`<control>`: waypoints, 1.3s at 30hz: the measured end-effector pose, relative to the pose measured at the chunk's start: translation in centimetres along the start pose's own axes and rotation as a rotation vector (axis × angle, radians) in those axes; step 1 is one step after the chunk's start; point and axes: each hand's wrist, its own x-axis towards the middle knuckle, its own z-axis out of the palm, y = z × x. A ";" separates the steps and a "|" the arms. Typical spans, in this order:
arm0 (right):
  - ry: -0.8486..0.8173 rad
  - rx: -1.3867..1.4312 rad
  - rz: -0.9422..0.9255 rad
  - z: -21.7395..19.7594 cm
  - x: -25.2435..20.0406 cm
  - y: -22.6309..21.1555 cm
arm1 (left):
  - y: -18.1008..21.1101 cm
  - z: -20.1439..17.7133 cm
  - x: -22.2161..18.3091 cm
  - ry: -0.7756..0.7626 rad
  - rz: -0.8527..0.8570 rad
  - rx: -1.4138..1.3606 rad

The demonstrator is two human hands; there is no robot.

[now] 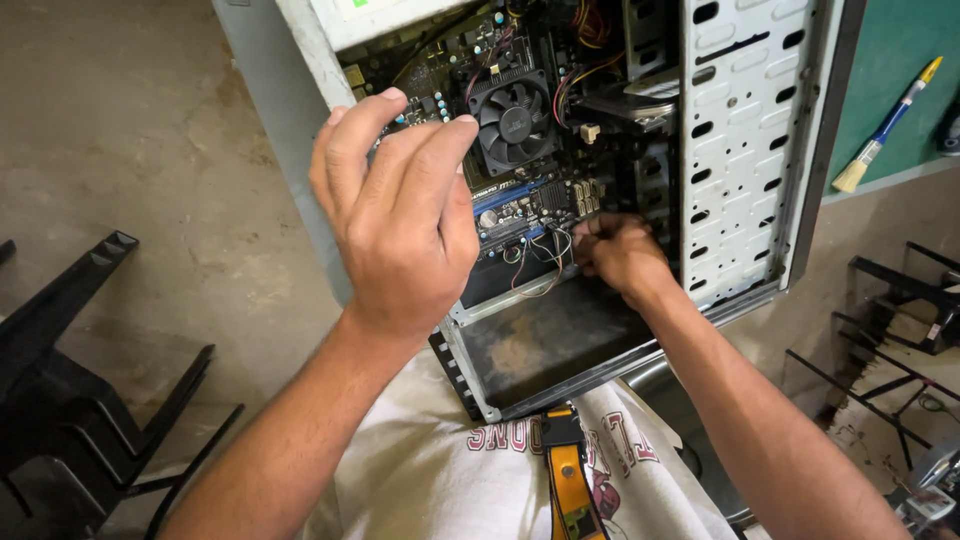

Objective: Connecting internal cables and cleaning the motherboard of a desktop computer with a brush.

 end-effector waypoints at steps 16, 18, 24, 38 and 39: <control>0.143 -0.562 0.090 0.4 0.0 -1.1 | 0.1 -0.2 0.0 -0.020 -0.004 0.005; 0.073 -0.525 0.267 0.8 -0.6 -2.5 | 0.1 -0.3 0.0 -0.023 -0.010 0.008; -0.044 0.172 0.325 0.7 -1.1 -2.6 | 0.0 -0.2 -0.1 -0.025 -0.019 -0.027; -0.048 0.215 0.310 0.9 -1.4 -3.0 | -0.1 -0.3 0.0 -0.030 -0.008 -0.049; -0.048 0.215 0.309 0.9 -1.3 -3.0 | -0.1 -0.3 0.0 -0.029 -0.008 -0.048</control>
